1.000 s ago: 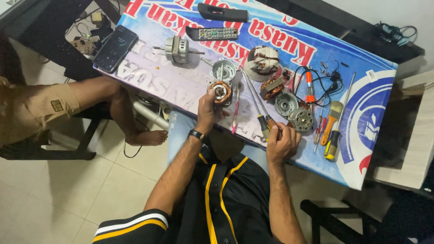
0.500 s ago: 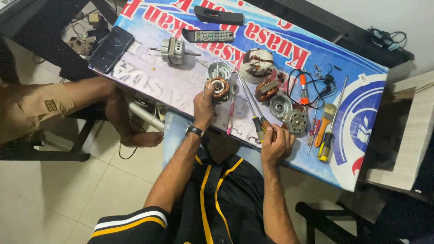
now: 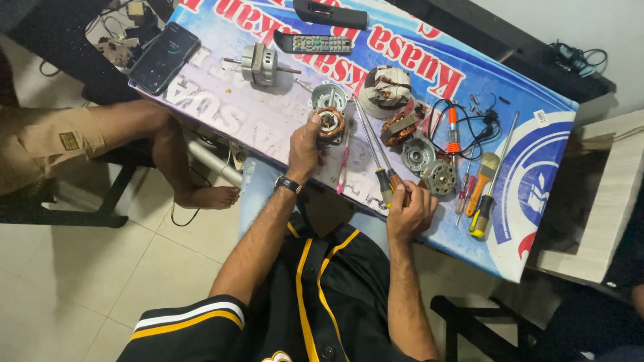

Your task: The person disassembles and reassembles small electrical motor components on a table. They use a screwdriver to remove parts, separate the copper windings from the metal housing, and then reassemble the unit.

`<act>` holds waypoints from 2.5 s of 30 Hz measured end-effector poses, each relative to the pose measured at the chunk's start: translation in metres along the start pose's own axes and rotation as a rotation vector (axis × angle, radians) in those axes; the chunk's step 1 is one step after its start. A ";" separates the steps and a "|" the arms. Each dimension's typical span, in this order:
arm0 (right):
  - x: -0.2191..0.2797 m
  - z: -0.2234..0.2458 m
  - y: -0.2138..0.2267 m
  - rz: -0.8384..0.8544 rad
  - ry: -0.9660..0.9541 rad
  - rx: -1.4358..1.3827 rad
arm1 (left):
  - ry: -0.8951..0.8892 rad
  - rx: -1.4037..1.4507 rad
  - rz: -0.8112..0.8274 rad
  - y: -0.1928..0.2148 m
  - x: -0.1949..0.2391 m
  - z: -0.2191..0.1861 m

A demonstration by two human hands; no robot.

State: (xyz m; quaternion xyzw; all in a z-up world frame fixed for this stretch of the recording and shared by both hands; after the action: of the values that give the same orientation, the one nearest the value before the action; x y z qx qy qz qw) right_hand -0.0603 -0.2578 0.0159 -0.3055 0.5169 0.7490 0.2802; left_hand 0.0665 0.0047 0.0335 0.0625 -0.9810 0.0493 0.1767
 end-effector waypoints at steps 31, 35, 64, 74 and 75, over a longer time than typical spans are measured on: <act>-0.004 0.000 0.002 0.023 -0.038 0.015 | -0.028 0.251 0.129 0.002 0.003 0.011; -0.008 -0.006 0.006 0.052 -0.076 -0.087 | -0.040 0.260 0.138 0.003 0.002 0.013; -0.053 0.006 0.025 0.195 -0.798 -0.427 | -0.030 0.445 0.179 0.011 -0.010 0.022; -0.046 0.031 0.035 0.113 -0.453 -0.433 | -0.061 0.398 0.208 0.012 -0.009 0.024; -0.046 0.036 0.035 0.126 -0.397 -0.423 | -0.084 0.366 0.209 0.012 -0.009 0.025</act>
State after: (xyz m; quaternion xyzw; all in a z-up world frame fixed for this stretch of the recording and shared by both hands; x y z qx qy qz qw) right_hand -0.0618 -0.2390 0.0814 -0.1722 0.3022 0.9011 0.2589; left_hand 0.0648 0.0147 0.0057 -0.0065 -0.9634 0.2419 0.1154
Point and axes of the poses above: each hand's wrist, its own x-axis away from the middle knuckle, its own y-axis out of the back of the hand, z = x × y, the point moved 5 cm from there along -x, towards the middle knuckle, and after that the axes turned 13 degrees about y, right-handed, at the moved point
